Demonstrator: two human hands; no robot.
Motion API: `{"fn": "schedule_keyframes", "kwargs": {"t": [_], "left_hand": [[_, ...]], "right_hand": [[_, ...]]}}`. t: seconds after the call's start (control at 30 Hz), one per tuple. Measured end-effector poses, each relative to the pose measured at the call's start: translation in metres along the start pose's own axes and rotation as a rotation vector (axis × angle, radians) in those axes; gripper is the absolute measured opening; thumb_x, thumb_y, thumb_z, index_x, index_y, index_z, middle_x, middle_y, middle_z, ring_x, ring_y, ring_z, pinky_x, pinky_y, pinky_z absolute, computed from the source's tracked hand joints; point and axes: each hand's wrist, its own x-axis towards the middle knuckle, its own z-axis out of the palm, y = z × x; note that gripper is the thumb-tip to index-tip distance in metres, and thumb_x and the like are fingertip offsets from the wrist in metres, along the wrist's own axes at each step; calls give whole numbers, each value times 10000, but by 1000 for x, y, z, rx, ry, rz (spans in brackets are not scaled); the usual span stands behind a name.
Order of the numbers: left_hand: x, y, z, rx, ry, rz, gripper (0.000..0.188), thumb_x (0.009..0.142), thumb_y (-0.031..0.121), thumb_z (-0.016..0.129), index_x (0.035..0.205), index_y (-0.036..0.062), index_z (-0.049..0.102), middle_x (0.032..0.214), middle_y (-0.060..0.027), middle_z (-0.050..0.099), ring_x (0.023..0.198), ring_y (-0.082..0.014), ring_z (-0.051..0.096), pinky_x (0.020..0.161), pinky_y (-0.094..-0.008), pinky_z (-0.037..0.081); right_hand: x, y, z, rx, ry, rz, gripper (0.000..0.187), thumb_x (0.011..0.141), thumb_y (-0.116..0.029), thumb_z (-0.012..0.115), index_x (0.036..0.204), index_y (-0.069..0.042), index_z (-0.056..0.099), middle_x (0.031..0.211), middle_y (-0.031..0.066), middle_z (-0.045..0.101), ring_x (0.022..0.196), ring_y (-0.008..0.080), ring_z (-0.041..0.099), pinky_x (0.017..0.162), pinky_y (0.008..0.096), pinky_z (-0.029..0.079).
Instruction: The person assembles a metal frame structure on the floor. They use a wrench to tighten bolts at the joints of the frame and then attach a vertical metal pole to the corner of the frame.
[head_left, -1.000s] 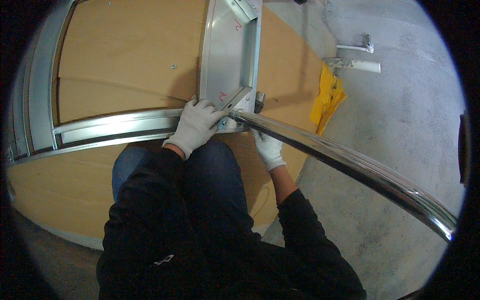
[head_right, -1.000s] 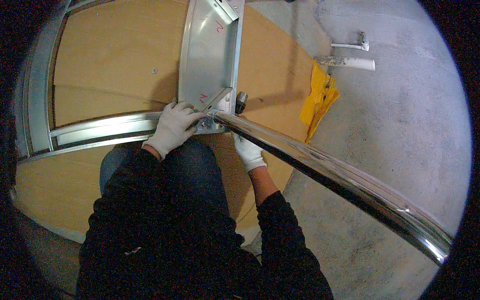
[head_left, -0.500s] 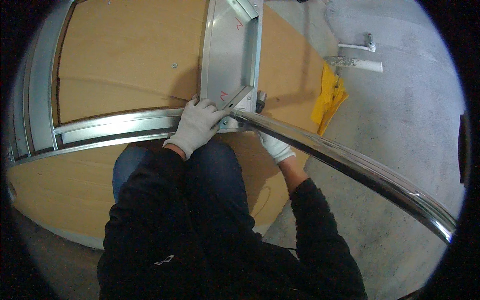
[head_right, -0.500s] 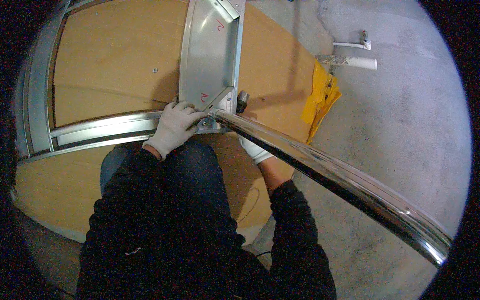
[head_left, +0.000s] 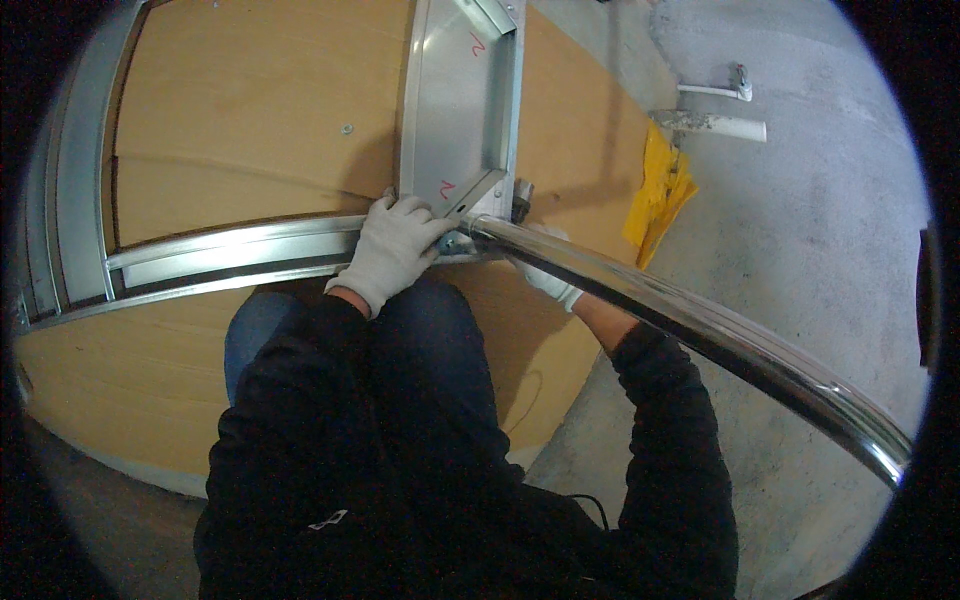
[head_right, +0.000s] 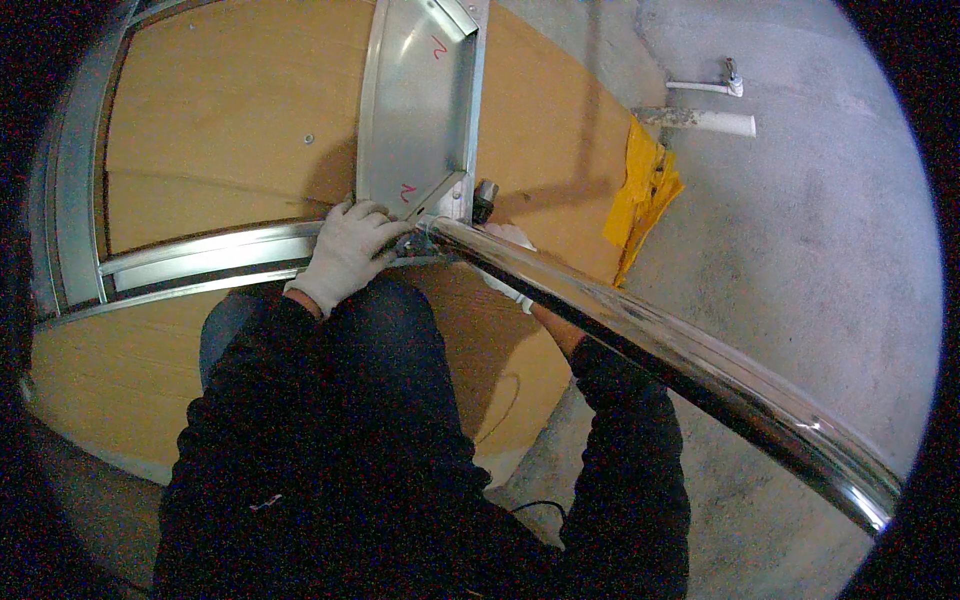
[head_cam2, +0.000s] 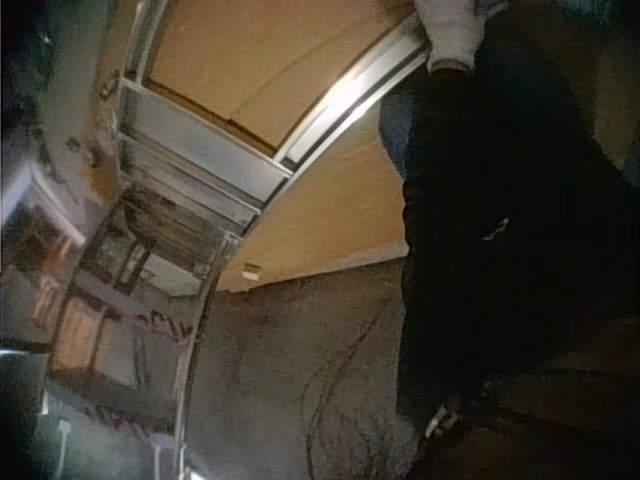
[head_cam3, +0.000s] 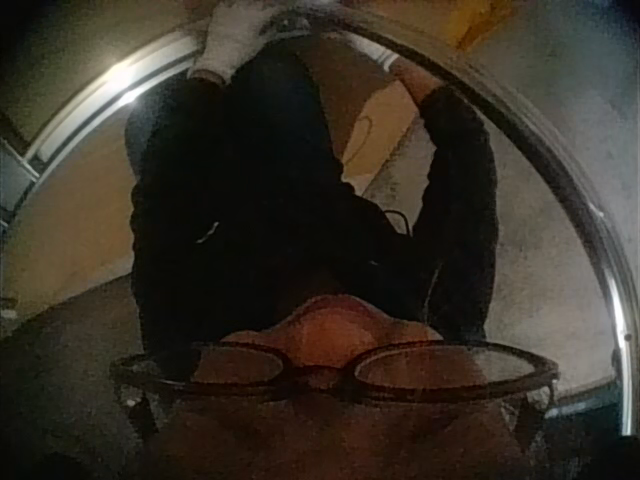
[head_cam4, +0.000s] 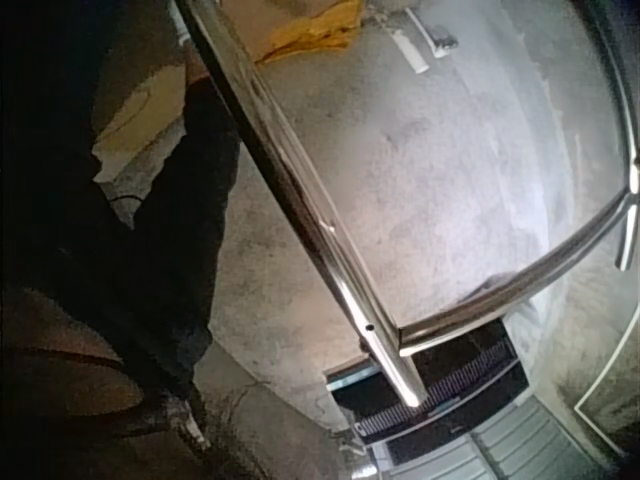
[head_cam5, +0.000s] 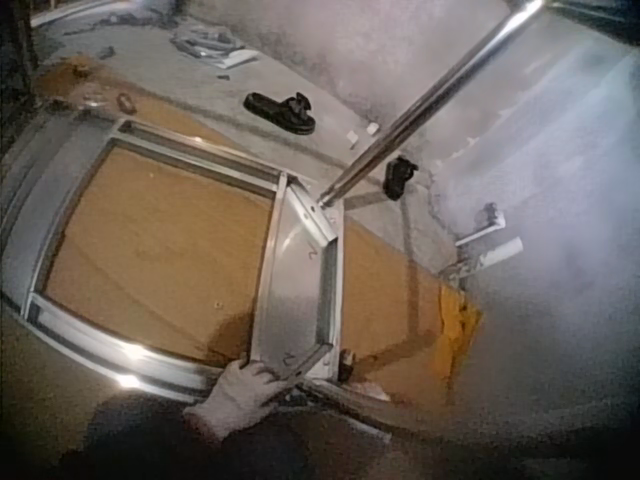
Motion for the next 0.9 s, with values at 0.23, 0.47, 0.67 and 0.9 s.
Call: {"fn": "schedule_keyframes", "kwargs": {"t": [0.23,0.47,0.67,0.9], "left_hand": [[5,4,-2,-42,-10,-14,424,776,227,672,1193,213,600,1063,-21,621,1131,-217,511,1003,-458,356],[-5,1,-1,-5,-40,-54,394,782,240,669,1170,206,611,1053,-28,624,1123,-223,514,974,-450,369],[4,6,3,-4,34,-4,423,764,258,685,1179,235,610,980,-17,618,1085,-209,522,949,-463,383],[0,1,1,-16,12,-9,422,763,241,682,1178,200,614,1055,-21,626,1109,-216,522,981,-454,370]], "right_hand": [[-13,13,54,70,355,-2,285,931,-319,516,1094,-102,604,935,141,649,887,391,593,754,448,455],[9,-95,59,1298,461,756,228,927,-130,462,1106,-54,581,1064,149,614,969,260,580,834,412,475],[4,-69,102,891,557,629,156,912,-106,485,937,-46,627,845,31,632,716,181,581,660,307,489],[-14,-89,60,1288,567,716,284,936,-222,519,1083,-11,639,925,89,666,744,223,614,682,331,495]]}}
